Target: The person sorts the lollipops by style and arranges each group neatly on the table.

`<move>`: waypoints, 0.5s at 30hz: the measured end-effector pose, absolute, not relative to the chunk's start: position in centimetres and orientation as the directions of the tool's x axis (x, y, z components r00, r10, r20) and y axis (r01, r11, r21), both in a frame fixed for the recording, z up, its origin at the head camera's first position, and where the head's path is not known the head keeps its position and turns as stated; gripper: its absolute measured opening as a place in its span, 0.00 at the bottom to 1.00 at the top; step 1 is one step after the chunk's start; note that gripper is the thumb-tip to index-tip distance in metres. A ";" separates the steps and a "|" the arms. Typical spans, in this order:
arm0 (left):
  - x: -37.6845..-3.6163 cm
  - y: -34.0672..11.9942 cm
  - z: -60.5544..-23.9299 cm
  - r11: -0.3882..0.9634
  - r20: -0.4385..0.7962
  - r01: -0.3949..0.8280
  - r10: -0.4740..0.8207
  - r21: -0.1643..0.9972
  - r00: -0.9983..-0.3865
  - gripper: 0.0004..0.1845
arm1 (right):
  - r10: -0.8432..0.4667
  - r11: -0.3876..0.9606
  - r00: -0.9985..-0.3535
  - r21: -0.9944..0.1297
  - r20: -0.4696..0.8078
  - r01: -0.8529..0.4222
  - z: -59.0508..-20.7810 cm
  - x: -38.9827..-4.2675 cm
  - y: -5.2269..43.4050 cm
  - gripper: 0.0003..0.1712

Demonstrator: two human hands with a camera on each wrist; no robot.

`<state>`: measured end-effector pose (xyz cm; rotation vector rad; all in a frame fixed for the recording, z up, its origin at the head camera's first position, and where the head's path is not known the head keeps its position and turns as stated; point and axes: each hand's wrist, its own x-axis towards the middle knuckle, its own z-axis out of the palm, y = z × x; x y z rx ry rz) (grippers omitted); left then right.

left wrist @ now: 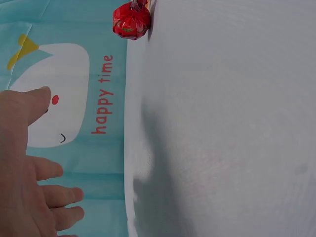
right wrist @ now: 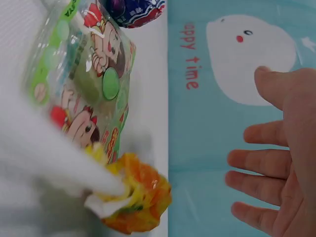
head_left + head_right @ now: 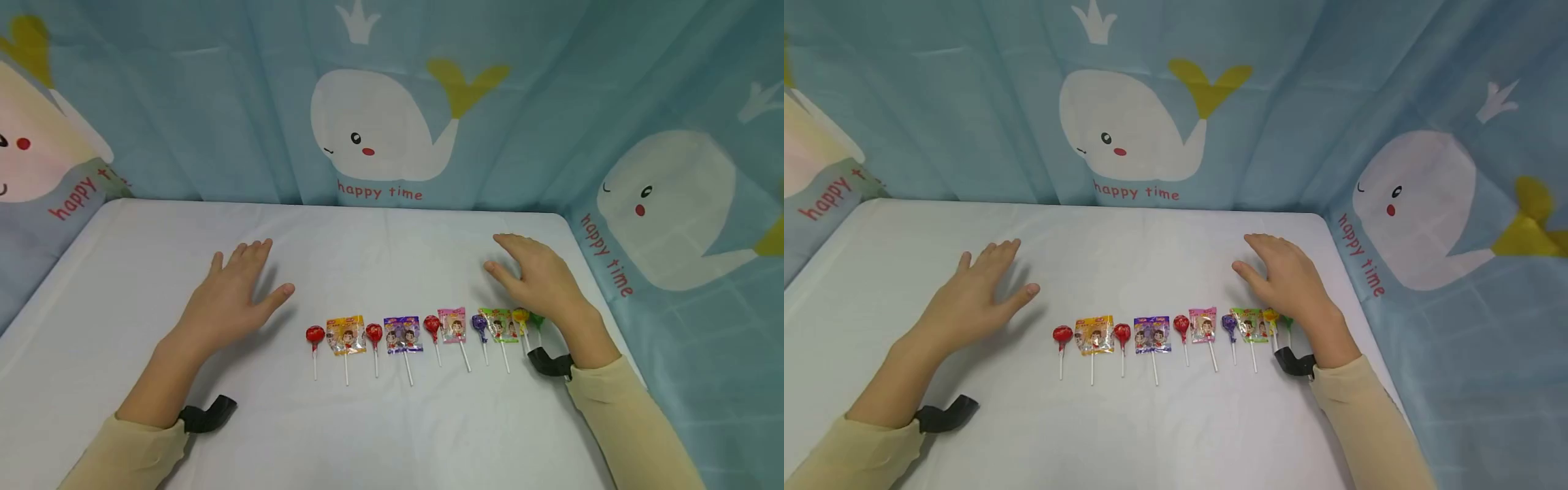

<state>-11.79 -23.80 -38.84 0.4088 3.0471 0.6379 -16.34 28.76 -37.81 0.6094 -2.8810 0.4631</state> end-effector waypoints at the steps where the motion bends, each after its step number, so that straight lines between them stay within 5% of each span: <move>1: -11.7 -23.8 -38.8 0.881 0.048 0.244 0.246 0.406 -0.968 0.56 | -0.366 0.863 -0.901 -0.277 0.234 -0.422 -37.7 -16.3 28.7 0.38; 9: -10.9 -22.6 -38.6 0.834 0.011 0.199 0.226 0.514 -0.974 0.51 | -0.327 0.746 -0.935 -0.570 0.134 -0.343 -37.2 -15.2 26.8 0.34; 15: -10.3 -21.0 -39.1 0.776 0.058 0.262 0.281 0.574 -0.958 0.41 | -0.366 0.702 -0.930 -0.645 0.037 -0.302 -37.5 -14.4 24.9 0.35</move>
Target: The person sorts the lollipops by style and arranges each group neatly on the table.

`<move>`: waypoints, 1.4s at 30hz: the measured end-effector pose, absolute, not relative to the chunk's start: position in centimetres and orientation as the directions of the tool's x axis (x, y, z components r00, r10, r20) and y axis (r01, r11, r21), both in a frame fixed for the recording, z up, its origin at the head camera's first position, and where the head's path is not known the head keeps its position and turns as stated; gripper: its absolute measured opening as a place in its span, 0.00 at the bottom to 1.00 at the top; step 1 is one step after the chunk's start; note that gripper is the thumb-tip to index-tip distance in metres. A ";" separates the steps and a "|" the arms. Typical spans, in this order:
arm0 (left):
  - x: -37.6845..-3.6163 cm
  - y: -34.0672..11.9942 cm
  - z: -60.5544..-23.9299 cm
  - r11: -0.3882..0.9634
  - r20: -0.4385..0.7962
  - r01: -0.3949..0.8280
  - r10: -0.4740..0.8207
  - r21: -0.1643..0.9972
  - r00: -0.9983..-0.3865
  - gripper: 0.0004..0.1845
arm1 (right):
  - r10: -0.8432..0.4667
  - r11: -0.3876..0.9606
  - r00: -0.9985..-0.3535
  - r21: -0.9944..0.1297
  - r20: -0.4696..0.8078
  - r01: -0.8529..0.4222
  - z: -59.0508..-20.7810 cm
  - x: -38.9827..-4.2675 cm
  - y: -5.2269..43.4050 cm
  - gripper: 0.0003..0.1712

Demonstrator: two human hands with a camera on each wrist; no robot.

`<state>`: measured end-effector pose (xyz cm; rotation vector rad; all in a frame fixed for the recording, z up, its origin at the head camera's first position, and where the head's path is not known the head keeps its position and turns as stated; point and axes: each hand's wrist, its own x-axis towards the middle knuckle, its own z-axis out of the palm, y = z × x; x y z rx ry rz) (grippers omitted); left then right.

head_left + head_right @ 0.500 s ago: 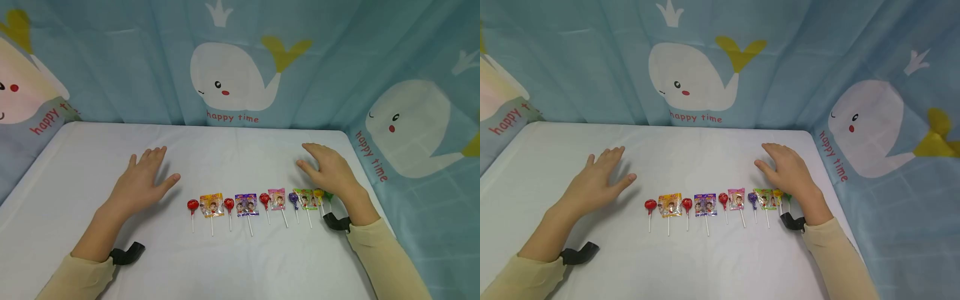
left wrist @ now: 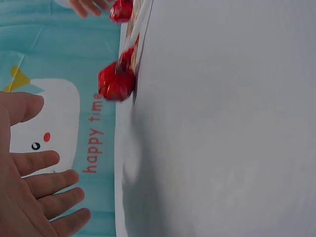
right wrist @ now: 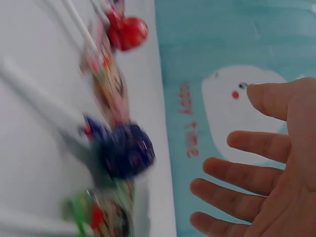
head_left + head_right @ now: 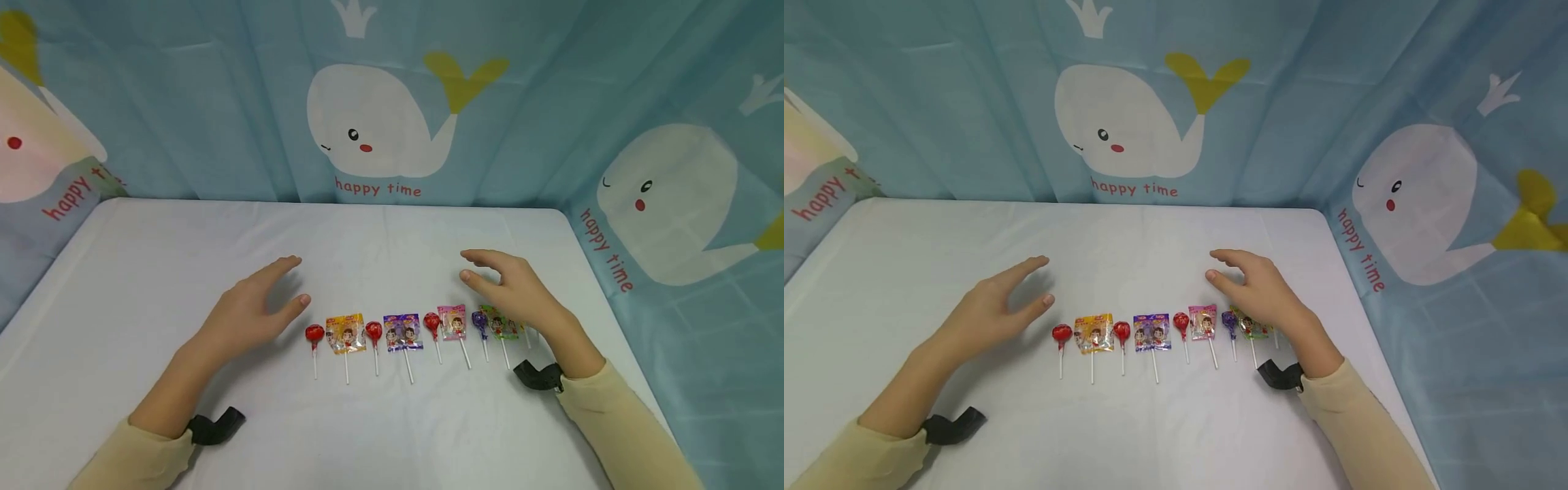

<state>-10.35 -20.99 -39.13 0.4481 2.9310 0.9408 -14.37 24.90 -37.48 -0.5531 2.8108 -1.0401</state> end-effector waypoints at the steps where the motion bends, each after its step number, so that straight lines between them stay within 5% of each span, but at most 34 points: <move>1: -10.2 -20.7 -39.2 0.766 0.061 0.270 0.290 0.583 -0.955 0.40 | -0.375 0.698 -0.926 -0.648 0.033 -0.306 -37.5 -14.2 24.6 0.35; 16: -8.8 -18.6 -41.4 0.575 0.100 0.371 0.447 0.729 -0.889 0.40 | -0.527 0.631 -0.843 -0.616 0.105 -0.472 -38.5 -12.5 19.9 0.31; 42: -8.3 -17.4 -44.1 0.575 0.122 0.431 0.497 0.696 -0.859 0.39 | -0.684 0.609 -0.720 -0.455 0.113 -0.650 -41.6 -10.2 17.2 0.31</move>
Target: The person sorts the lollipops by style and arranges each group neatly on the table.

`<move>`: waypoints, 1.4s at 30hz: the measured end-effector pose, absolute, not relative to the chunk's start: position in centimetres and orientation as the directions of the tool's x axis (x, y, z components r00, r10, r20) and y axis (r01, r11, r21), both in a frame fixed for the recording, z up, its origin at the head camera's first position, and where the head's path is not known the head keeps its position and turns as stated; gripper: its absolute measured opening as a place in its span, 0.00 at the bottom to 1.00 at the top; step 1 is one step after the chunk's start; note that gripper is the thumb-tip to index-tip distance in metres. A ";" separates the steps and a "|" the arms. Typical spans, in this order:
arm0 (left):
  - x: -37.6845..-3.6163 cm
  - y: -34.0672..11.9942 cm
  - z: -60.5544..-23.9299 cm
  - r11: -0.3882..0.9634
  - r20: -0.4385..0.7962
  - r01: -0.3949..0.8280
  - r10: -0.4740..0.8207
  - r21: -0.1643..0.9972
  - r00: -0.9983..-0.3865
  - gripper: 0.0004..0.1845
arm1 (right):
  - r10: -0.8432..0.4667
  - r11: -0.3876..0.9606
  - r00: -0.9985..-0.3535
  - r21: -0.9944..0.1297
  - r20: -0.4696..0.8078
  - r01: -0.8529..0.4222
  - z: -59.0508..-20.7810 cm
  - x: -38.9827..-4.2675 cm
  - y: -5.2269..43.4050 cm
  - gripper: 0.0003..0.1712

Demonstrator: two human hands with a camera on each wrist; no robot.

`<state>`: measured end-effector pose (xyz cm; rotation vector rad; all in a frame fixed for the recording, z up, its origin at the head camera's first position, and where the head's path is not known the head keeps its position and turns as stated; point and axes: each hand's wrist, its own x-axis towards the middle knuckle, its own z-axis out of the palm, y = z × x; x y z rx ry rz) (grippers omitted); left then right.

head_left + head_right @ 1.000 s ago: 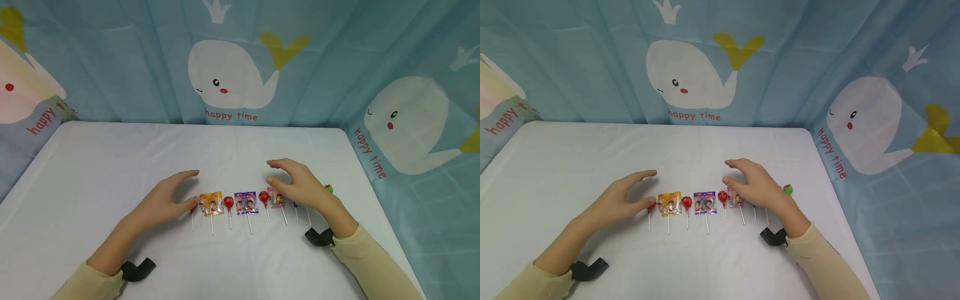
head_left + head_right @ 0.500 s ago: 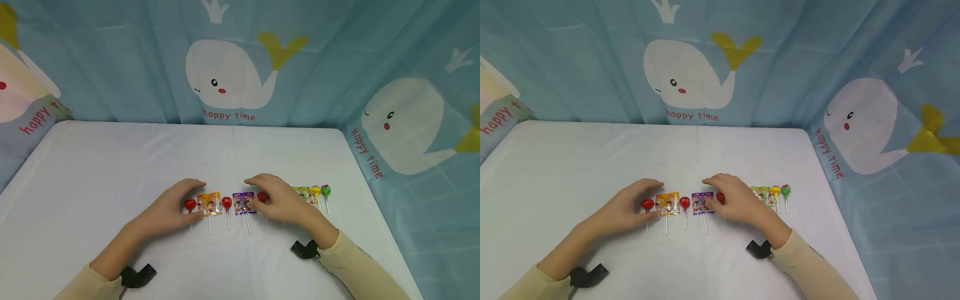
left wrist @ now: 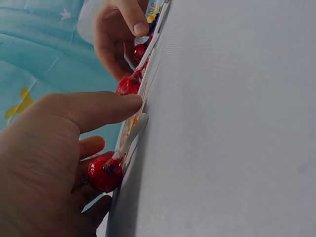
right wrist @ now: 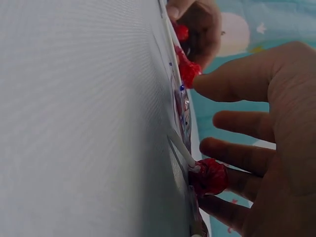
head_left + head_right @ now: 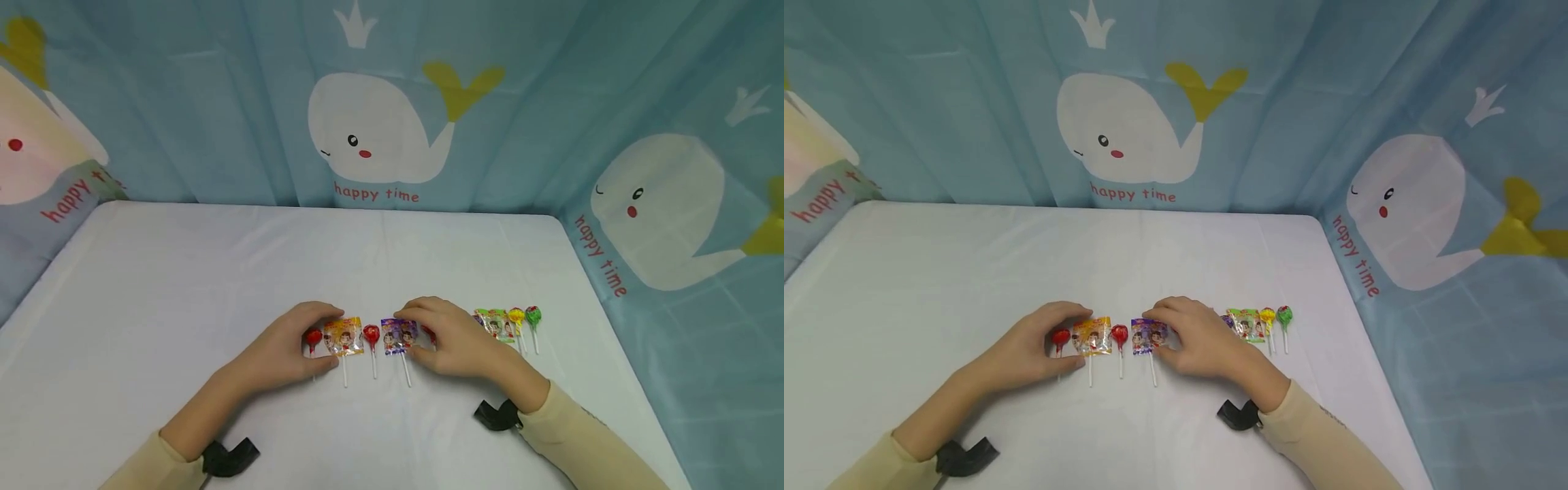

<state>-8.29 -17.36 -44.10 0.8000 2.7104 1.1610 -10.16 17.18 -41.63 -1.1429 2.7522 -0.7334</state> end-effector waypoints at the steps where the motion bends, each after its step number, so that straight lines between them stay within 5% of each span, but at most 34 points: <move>1: -8.3 -17.4 -44.1 0.578 0.124 0.433 0.495 0.692 -0.860 0.40 | -0.689 0.606 -0.716 -0.450 0.116 -0.656 -41.7 -10.2 17.1 0.31; 42: -8.4 -16.9 -43.9 0.618 0.231 0.567 0.539 0.545 -0.810 0.29 | -0.733 0.560 -0.640 -0.329 0.231 -0.761 -43.5 -10.1 17.0 0.25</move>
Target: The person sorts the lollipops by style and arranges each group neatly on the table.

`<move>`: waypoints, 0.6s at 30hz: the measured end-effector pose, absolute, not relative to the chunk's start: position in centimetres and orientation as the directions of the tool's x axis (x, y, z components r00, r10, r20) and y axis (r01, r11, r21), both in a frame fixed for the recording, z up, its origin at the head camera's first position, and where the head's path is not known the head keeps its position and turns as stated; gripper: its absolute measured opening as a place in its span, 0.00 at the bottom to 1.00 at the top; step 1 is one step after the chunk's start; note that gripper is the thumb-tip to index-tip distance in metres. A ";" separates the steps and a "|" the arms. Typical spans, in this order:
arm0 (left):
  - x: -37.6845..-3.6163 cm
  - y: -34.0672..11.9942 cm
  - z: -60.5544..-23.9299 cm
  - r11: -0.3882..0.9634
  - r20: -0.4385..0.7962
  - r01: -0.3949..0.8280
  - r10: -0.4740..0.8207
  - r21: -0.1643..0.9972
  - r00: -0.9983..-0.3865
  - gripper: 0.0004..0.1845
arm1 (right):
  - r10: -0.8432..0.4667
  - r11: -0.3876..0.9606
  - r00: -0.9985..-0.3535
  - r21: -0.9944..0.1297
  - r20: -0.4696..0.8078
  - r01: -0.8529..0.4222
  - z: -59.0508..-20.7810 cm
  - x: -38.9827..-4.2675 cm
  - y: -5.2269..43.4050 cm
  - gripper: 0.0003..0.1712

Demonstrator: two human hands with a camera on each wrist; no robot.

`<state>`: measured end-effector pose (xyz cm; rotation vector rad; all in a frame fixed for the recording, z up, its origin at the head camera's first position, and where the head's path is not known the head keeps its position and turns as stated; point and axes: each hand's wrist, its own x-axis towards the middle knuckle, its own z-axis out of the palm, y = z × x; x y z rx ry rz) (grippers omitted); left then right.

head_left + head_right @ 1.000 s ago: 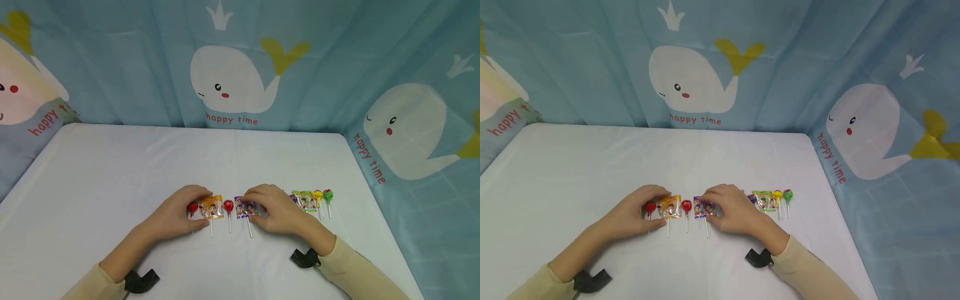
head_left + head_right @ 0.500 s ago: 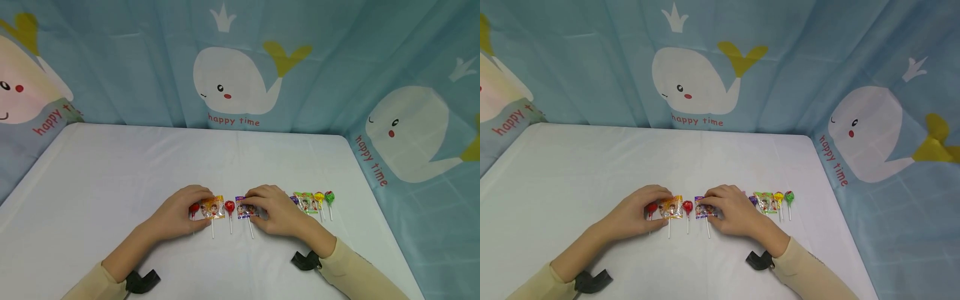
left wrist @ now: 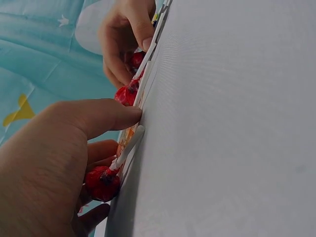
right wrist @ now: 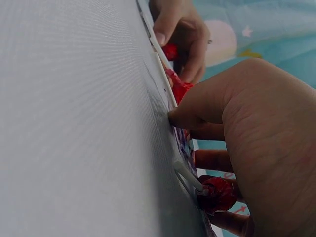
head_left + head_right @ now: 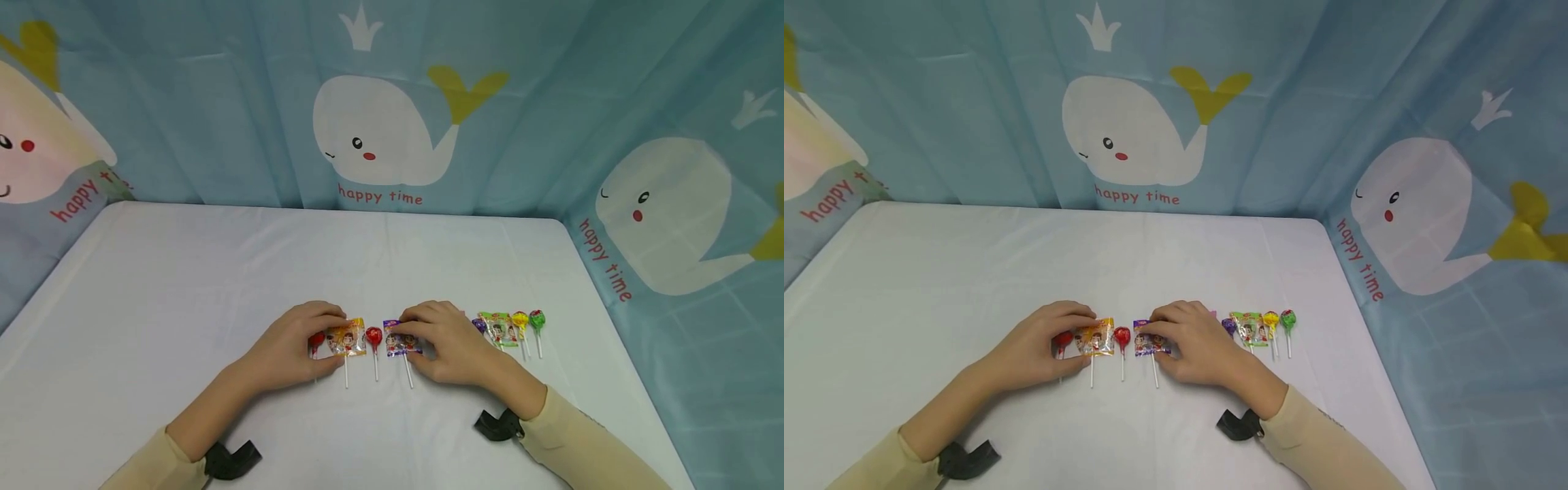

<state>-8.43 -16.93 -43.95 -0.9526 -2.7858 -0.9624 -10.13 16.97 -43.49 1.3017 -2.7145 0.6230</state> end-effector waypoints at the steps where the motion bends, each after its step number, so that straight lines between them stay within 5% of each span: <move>1: -8.5 -16.9 -44.0 0.616 0.235 0.570 0.540 0.544 -0.808 0.29 | -0.734 0.558 -0.638 -0.328 0.232 -0.762 -43.5 -10.1 17.0 0.25; 18: -9.3 -17.1 -44.3 0.580 0.272 0.596 0.551 0.556 -0.789 0.27 | -0.736 0.564 -0.640 -0.323 0.220 -0.760 -43.4 -10.2 16.9 0.25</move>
